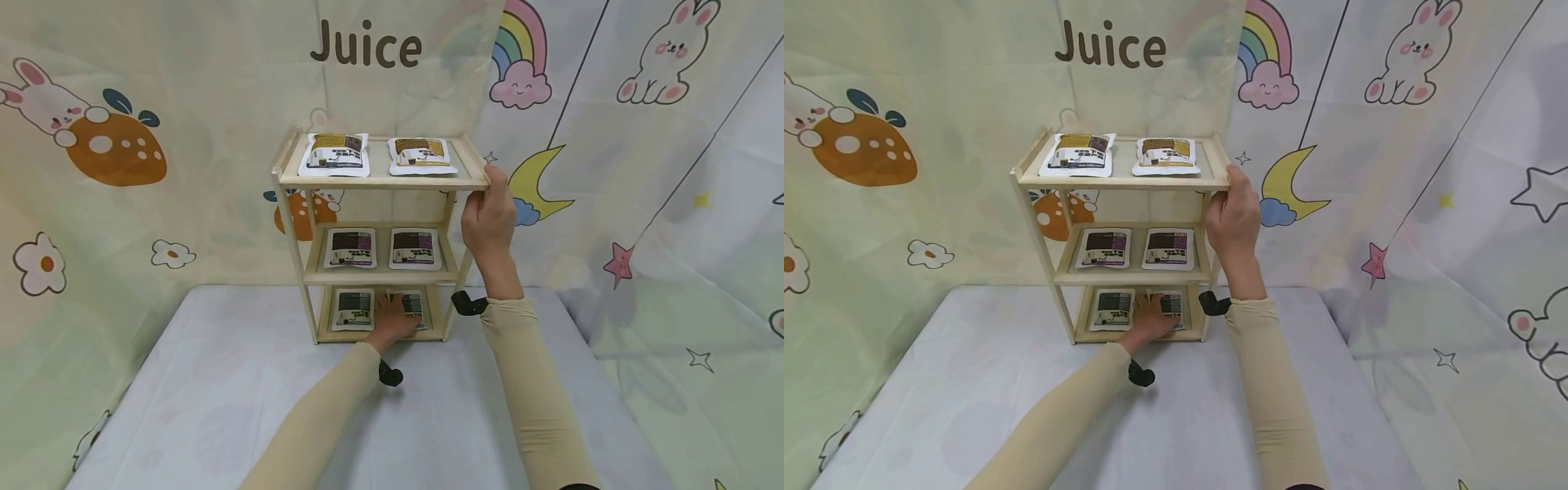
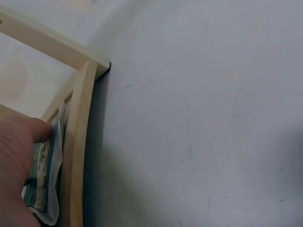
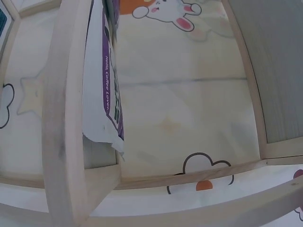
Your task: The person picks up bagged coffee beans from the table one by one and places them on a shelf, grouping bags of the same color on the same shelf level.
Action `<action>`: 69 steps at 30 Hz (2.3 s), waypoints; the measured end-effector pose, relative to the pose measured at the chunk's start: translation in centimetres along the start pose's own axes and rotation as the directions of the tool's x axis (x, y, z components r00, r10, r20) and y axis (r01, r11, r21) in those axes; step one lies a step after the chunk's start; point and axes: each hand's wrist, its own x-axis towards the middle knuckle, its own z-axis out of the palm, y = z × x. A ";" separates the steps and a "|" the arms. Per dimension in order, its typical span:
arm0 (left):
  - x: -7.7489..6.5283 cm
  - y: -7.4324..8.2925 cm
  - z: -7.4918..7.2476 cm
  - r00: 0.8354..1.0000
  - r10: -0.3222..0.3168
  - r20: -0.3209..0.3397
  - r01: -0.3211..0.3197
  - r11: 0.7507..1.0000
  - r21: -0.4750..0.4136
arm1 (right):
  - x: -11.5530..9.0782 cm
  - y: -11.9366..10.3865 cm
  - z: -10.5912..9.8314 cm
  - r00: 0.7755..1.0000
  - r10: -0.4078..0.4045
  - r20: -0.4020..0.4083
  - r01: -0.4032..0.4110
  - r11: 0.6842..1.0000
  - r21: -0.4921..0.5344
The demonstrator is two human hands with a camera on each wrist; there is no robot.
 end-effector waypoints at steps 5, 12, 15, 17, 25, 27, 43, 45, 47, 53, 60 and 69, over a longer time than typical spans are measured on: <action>-0.1 -0.2 0.0 1.000 -0.005 0.005 0.005 1.000 -0.008 | 0.0 -0.2 0.1 1.000 0.014 0.001 -0.014 1.000 -0.010; -1.2 0.3 -1.0 0.999 0.035 -0.012 -0.035 0.998 -0.046 | -0.1 -0.4 0.0 1.000 0.019 0.004 -0.019 0.999 -0.043; -1.4 0.5 -1.3 0.999 0.045 -0.005 -0.045 0.997 -0.058 | -0.1 -0.5 -0.1 1.000 0.017 0.007 -0.017 0.998 -0.059; -1.5 0.6 -1.5 0.998 0.064 -0.010 -0.065 0.996 -0.063 | -0.1 -0.5 -0.2 1.000 0.018 0.010 -0.017 0.998 -0.061; -2.2 0.9 -2.3 0.991 0.133 -0.022 -0.134 0.988 -0.072 | -0.1 -0.3 -0.3 0.999 0.032 0.014 -0.031 0.998 -0.046; -2.4 0.9 -2.5 0.989 0.144 -0.021 -0.146 0.986 -0.085 | -0.1 -0.2 -0.3 0.999 0.035 0.022 -0.034 0.998 -0.044; -5.7 -2.9 -5.3 0.915 0.396 -0.078 -0.403 0.903 -0.150 | -0.1 -0.3 -0.5 0.998 0.034 0.044 -0.034 0.999 -0.016; -6.4 -3.3 -5.7 0.910 0.406 -0.081 -0.414 0.897 -0.158 | 0.0 -0.4 -0.4 0.998 0.036 0.044 -0.036 0.999 -0.006; -7.0 -3.8 -6.0 0.906 0.416 -0.081 -0.424 0.886 -0.187 | 0.1 -0.6 -0.4 0.998 0.042 0.050 -0.042 0.999 -0.002; -9.0 -5.7 -6.6 0.913 0.407 0.004 -0.388 0.872 -0.298 | 0.0 -0.8 -0.6 0.992 0.101 0.070 -0.101 0.995 0.000; -11.1 -7.8 -7.3 0.935 0.353 0.017 -0.332 0.894 -0.300 | -0.3 -1.0 -1.6 0.984 0.145 0.102 -0.149 0.988 0.034; -12.9 -10.5 -9.3 0.938 0.345 0.032 -0.325 0.908 -0.264 | -0.4 -0.9 -3.4 0.985 0.107 0.139 -0.116 0.992 0.055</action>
